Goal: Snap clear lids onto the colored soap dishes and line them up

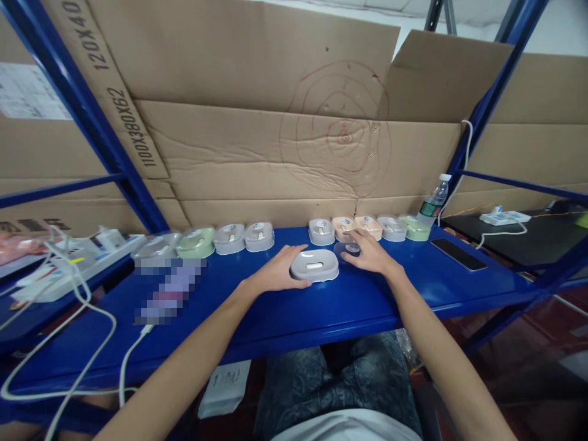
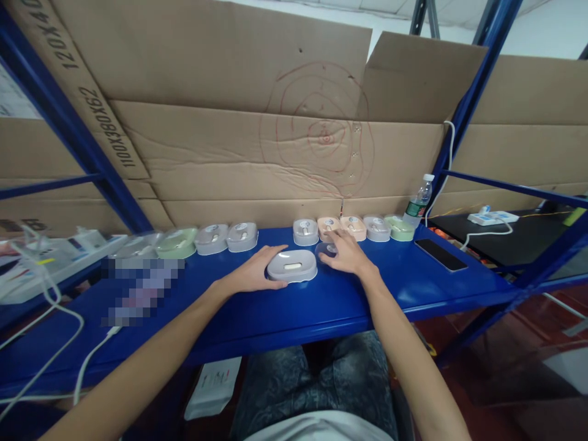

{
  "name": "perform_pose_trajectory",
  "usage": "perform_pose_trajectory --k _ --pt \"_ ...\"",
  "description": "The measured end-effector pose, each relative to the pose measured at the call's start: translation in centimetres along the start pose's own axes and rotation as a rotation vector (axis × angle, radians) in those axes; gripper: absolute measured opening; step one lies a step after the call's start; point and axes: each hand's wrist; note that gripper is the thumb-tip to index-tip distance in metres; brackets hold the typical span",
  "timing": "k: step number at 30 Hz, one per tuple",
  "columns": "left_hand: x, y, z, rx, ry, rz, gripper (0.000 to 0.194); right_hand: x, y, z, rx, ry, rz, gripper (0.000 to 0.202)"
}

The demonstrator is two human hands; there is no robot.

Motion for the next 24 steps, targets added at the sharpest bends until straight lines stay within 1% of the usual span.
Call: perform_pose_trajectory --k 1,3,5,6,8,10,15,18,24 --pt "0.0 0.1 0.1 -0.002 0.008 0.004 0.101 0.0 -1.0 0.1 0.027 0.030 -0.066 0.069" --pt "0.1 0.3 0.2 -0.012 0.026 0.014 0.099 0.0 -2.9 0.7 0.113 0.066 -0.248 0.070" --pt "0.2 0.3 0.2 -0.026 0.035 0.040 0.097 0.0 -4.3 1.5 0.156 0.032 -0.377 0.079" --pt "0.2 0.3 0.2 -0.035 0.035 0.058 0.095 0.0 -4.8 2.0 0.154 0.003 -0.409 0.085" --pt "0.2 0.2 0.2 -0.052 0.033 0.084 0.095 0.1 -5.2 2.7 0.131 -0.041 -0.438 0.092" --pt "0.2 0.0 0.2 -0.067 0.027 0.078 0.097 0.2 -5.2 3.2 0.103 -0.055 -0.447 0.092" --pt "0.2 -0.2 0.0 -0.111 -0.026 0.036 0.100 0.6 -4.7 3.7 0.053 -0.048 -0.481 0.077" --pt "0.1 -0.1 -0.1 -0.139 -0.050 0.004 0.104 0.8 -4.7 3.8 0.024 -0.038 -0.496 0.074" --pt "0.2 -0.3 0.1 -0.176 -0.045 -0.019 0.107 0.9 -4.7 3.8 0.046 -0.032 -0.514 0.064"
Point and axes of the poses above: each hand's wrist, its own x-axis towards the middle knuckle, its own z-axis out of the palm, y = z × x, and after that the axes turned 13 degrees about -y, right-handed
